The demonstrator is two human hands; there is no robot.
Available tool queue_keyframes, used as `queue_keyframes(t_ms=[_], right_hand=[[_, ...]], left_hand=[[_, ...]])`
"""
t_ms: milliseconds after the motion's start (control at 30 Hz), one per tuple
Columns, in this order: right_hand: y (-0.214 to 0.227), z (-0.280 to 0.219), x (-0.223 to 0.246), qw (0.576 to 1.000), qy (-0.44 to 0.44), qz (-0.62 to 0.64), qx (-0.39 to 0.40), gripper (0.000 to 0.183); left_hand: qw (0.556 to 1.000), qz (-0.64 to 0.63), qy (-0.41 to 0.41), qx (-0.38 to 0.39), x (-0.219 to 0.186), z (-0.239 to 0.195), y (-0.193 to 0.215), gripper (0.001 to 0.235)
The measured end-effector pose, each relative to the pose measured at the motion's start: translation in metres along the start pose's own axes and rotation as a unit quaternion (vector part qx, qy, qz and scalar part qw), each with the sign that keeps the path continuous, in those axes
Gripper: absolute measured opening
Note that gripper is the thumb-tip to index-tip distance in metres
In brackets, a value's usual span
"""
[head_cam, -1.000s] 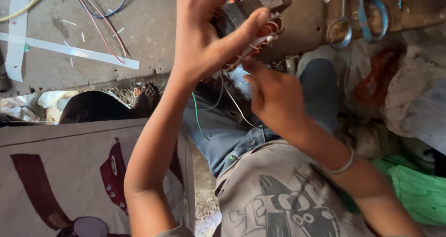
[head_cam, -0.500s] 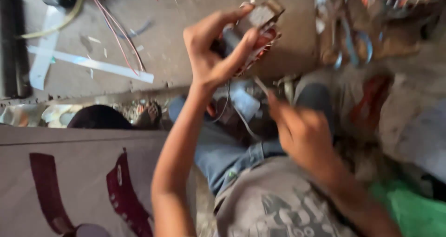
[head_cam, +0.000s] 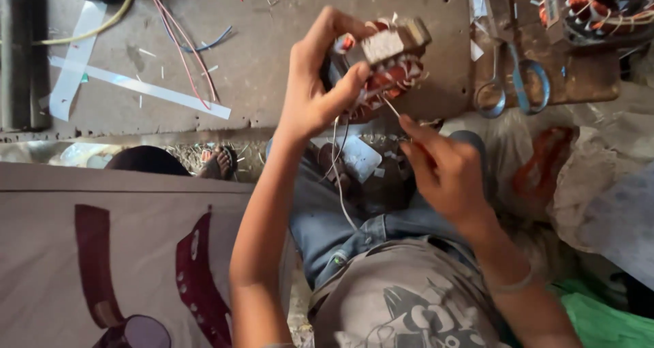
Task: Replacing wires and components inside multiple electric motor stators.
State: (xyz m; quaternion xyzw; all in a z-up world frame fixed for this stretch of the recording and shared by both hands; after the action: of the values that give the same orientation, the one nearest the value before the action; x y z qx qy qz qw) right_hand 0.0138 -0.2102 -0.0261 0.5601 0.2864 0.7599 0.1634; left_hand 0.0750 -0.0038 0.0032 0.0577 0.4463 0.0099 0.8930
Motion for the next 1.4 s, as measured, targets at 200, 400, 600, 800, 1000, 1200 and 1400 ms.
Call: queue_keyframes(t_ms=[200, 400, 600, 800, 1000, 1200, 1400], right_hand=[[-0.009, 0.012, -0.011, 0.998, 0.01, 0.019, 0.051, 0.037], [-0.007, 0.018, -0.004, 0.996, 0.034, -0.01, 0.087, 0.029], [-0.036, 0.004, -0.002, 0.989, 0.068, -0.122, 0.057, 0.034], [-0.053, 0.01, 0.007, 0.974, 0.056, -0.221, 0.003, 0.048], [-0.052, 0.024, 0.014, 0.984, 0.052, -0.172, 0.021, 0.043], [-0.062, 0.029, -0.004, 0.988, 0.032, -0.146, 0.039, 0.034], [-0.054, 0.005, -0.001, 0.98, 0.049, -0.195, -0.011, 0.035]], left_hand=[[0.997, -0.009, -0.064, -0.045, -0.034, 0.01, 0.001, 0.06], [0.995, 0.078, -0.039, -0.044, -0.002, -0.006, -0.003, 0.049], [0.993, 0.083, 0.028, -0.077, 0.013, -0.007, 0.004, 0.044], [0.993, 0.101, 0.021, -0.062, 0.012, -0.005, 0.004, 0.045], [0.991, 0.101, 0.027, -0.08, 0.013, -0.005, 0.005, 0.043], [0.983, 0.155, 0.014, -0.102, 0.008, -0.008, 0.007, 0.041], [0.986, 0.139, -0.03, -0.087, -0.007, -0.013, -0.001, 0.034]])
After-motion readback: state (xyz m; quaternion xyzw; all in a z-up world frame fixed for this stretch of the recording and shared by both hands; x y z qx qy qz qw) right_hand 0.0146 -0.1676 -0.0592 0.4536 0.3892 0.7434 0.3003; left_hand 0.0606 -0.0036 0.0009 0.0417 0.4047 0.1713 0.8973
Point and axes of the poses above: each hand's wrist, its own z-axis towards the middle knuckle, its own y-axis out of the back of the hand, x = y × z, the point moved 9 cm from there along z, towards the middle knuckle, and after that the axes turned 9 degrees about -y, right-handed, at the moved point
